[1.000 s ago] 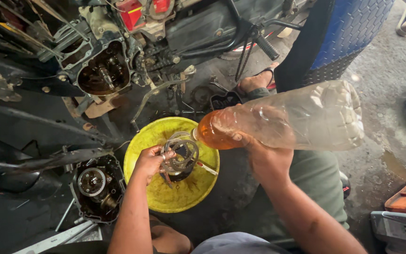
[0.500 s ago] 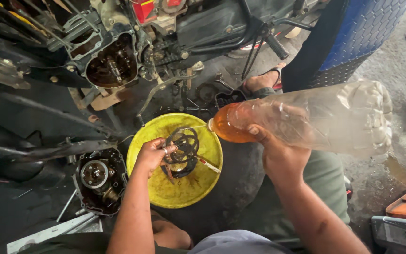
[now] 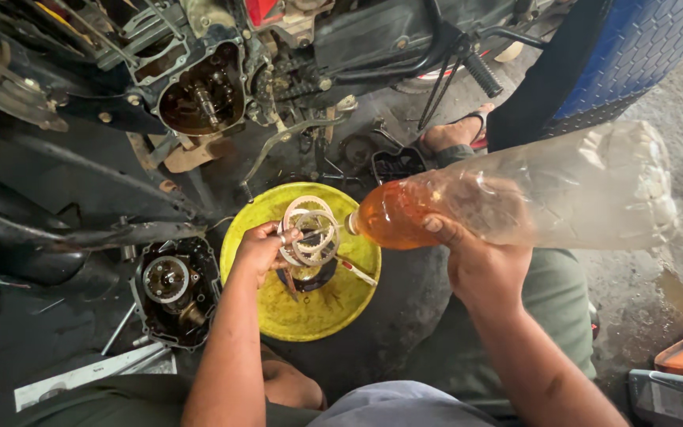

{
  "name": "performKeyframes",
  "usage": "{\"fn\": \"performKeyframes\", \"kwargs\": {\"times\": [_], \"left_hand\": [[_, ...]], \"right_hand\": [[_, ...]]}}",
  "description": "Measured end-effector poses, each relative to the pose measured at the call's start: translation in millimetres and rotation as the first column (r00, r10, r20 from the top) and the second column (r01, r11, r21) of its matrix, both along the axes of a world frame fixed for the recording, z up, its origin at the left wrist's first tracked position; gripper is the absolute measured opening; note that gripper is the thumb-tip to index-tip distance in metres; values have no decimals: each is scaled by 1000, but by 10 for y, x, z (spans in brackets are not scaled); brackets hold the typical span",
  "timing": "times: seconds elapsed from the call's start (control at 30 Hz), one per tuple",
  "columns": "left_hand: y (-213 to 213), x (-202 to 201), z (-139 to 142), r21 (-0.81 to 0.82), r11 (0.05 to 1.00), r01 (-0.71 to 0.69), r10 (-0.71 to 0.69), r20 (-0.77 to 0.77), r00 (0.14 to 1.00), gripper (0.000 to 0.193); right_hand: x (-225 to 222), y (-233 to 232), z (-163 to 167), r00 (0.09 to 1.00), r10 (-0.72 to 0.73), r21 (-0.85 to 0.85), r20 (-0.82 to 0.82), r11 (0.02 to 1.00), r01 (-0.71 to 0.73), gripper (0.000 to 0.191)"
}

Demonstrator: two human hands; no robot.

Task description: The person pours an orange liquid from a plastic bottle onto a clutch basket and clutch plates held over a yellow basin. They then scrub the parts with a brush and rinse them with the same liquid, repeating the process for several components.

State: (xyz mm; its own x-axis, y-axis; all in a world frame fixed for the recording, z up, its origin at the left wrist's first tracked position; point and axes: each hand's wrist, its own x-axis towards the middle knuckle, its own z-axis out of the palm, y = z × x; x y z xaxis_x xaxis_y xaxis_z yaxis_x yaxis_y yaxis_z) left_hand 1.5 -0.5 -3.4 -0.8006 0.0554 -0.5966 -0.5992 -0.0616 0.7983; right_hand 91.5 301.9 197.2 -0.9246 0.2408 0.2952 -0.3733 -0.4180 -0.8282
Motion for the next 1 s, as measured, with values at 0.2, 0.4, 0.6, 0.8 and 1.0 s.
{"fn": "performKeyframes", "kwargs": {"times": [0.2, 0.4, 0.6, 0.8, 1.0], "left_hand": [[-1, 17, 4, 61, 998, -21, 23, -37, 999, 24], [28, -28, 27, -90, 996, -8, 6, -17, 1000, 20], [19, -17, 67, -160, 987, 5, -12, -42, 999, 16], [3, -16, 39, -97, 995, -11, 4, -67, 998, 17], [-29, -27, 15, -132, 991, -1, -11, -89, 996, 18]], "right_hand": [[40, -48, 5, 999, 20, -19, -32, 1000, -20, 55], [51, -58, -15, 998, 61, -34, -9, 998, -62, 55], [43, -48, -19, 998, 61, 103, -18, 993, -59, 54], [60, -16, -28, 997, 73, 176, -27, 982, -67, 50], [7, 73, 8, 997, -66, 243, 27, 968, 57, 48]]}}
